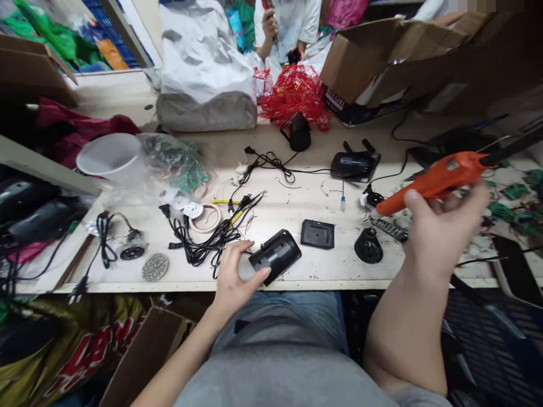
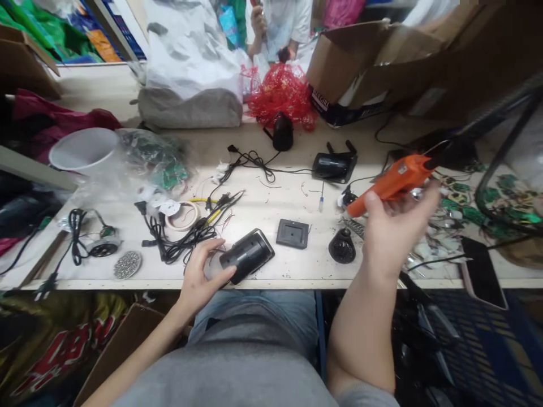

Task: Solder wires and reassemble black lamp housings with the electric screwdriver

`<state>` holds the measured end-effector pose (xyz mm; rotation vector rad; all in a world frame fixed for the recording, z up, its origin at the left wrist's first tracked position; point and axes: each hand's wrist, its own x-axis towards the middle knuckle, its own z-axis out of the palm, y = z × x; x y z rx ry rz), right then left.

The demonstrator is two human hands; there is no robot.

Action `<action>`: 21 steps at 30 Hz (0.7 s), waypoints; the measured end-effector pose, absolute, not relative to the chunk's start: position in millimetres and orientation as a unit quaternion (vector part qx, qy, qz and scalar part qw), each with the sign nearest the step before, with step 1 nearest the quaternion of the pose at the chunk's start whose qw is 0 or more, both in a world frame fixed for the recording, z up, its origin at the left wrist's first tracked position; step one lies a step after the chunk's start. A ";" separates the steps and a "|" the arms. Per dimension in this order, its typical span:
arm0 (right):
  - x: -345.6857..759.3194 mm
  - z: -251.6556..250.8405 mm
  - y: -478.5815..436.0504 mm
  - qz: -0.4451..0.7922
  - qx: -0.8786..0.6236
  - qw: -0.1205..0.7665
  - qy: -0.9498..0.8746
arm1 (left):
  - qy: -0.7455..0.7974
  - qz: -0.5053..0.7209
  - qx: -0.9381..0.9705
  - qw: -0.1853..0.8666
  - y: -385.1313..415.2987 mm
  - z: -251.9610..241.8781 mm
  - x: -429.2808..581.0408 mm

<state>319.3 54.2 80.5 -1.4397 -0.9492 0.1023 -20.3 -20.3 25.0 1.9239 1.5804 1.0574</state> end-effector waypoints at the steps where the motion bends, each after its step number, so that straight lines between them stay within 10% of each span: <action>1: 319.4 80.9 59.8 0.046 -0.655 0.639 -0.401 | 0.559 0.391 0.710 0.171 -21.3 31.9 -13.0; 13: 304.3 95.4 59.8 -0.063 -0.860 0.336 -0.380 | 0.262 0.081 0.955 0.111 -3.8 12.0 187.2; 21: 296.4 84.9 72.5 -0.028 -0.811 0.432 -0.394 | 0.262 0.104 0.950 0.132 -8.6 8.6 185.9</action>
